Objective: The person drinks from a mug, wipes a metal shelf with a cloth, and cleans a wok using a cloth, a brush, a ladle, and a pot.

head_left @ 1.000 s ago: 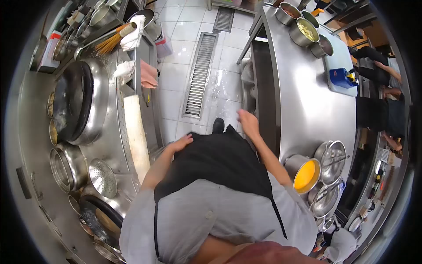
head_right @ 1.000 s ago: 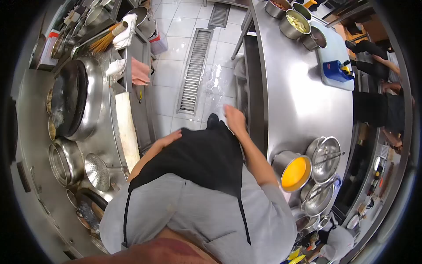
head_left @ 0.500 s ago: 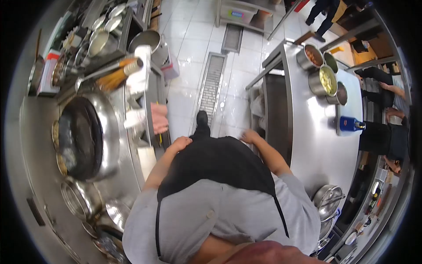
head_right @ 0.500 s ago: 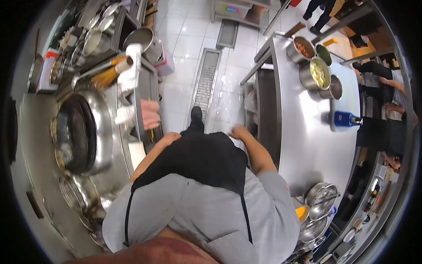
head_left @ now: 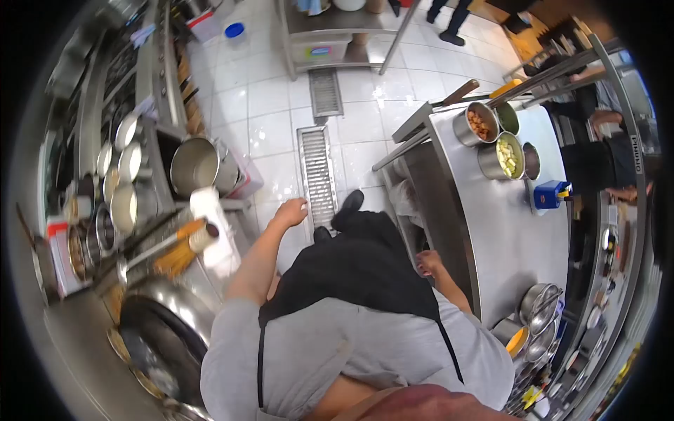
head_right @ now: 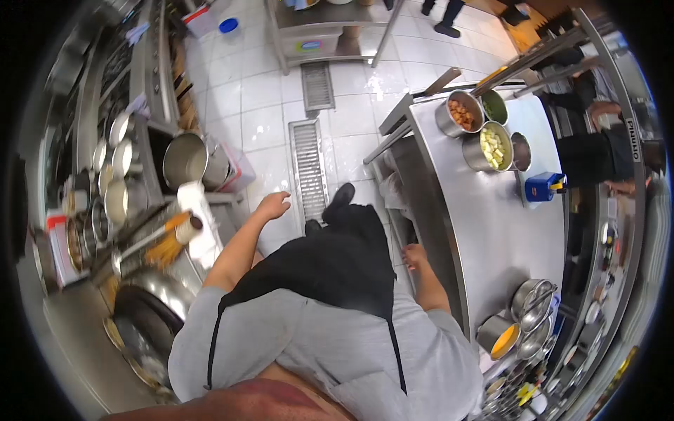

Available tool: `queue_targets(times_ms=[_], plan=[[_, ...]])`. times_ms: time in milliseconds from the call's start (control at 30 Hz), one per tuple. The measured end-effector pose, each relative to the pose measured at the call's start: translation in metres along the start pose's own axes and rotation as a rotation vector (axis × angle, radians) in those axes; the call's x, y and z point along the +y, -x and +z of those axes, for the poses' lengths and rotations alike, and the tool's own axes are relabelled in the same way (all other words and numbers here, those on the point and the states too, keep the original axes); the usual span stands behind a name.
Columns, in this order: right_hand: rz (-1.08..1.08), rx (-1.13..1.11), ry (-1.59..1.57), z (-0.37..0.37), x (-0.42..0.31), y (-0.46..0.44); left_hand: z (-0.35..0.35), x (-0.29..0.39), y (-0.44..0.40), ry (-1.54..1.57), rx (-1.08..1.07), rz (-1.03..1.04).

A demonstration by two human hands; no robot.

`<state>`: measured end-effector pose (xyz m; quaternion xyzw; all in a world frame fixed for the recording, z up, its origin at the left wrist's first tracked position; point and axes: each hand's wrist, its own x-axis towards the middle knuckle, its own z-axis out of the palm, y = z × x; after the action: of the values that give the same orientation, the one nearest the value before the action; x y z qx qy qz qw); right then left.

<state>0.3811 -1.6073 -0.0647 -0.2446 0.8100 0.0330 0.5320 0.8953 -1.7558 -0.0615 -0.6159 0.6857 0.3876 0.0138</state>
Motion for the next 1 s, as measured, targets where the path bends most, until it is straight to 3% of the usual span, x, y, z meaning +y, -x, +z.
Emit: queue_targets(times_ms=[167, 233, 267, 367, 500, 600, 633, 700, 767, 833, 933, 1000], plan=[[-0.035, 0.033, -0.051, 0.018, -0.067, -0.059, -0.008, 0.003, -0.068, -0.365, -0.334, 0.062], [-0.136, 0.058, -0.021, 0.018, -0.105, -0.075, -0.013, -0.002, -0.086, -0.321, -0.505, 0.146], [-0.205, 0.081, 0.024, 0.02, -0.122, -0.091, -0.027, 0.011, -0.102, -0.23, -0.699, 0.038], [-0.31, 0.024, -0.023, 0.022, -0.188, -0.09, -0.053, 0.012, -0.14, -0.057, -0.365, 0.089], [-0.678, 0.089, -0.032, 0.047, -0.252, -0.108, -0.111, 0.033, -0.202, 0.065, -0.563, 0.141], [-0.575, -0.082, -0.246, 0.06, -0.287, -0.054, -0.128, 0.026, -0.261, 0.091, -0.817, 0.236], [-0.566, -0.145, -0.363, 0.072, -0.288, -0.049, -0.13, 0.027, -0.275, 0.274, -0.954, 0.035], [-0.539, -0.162, -0.445, 0.091, -0.293, -0.042, -0.14, 0.014, -0.312, 0.355, -1.034, 0.03], [-0.464, -0.119, -0.415, 0.112, -0.295, -0.036, -0.167, 0.045, -0.329, 0.292, -1.102, -0.159], [-0.359, -0.057, -0.352, 0.133, -0.303, -0.026, -0.162, 0.024, -0.378, 0.252, -1.173, -0.134], [-0.207, 0.034, -0.294, 0.164, -0.318, -0.014, -0.183, 0.05, -0.41, 0.004, -1.342, -0.072], [-0.111, 0.097, -0.305, 0.181, -0.326, -0.006, -0.181, 0.055, -0.436, -0.229, -1.375, 0.127]])
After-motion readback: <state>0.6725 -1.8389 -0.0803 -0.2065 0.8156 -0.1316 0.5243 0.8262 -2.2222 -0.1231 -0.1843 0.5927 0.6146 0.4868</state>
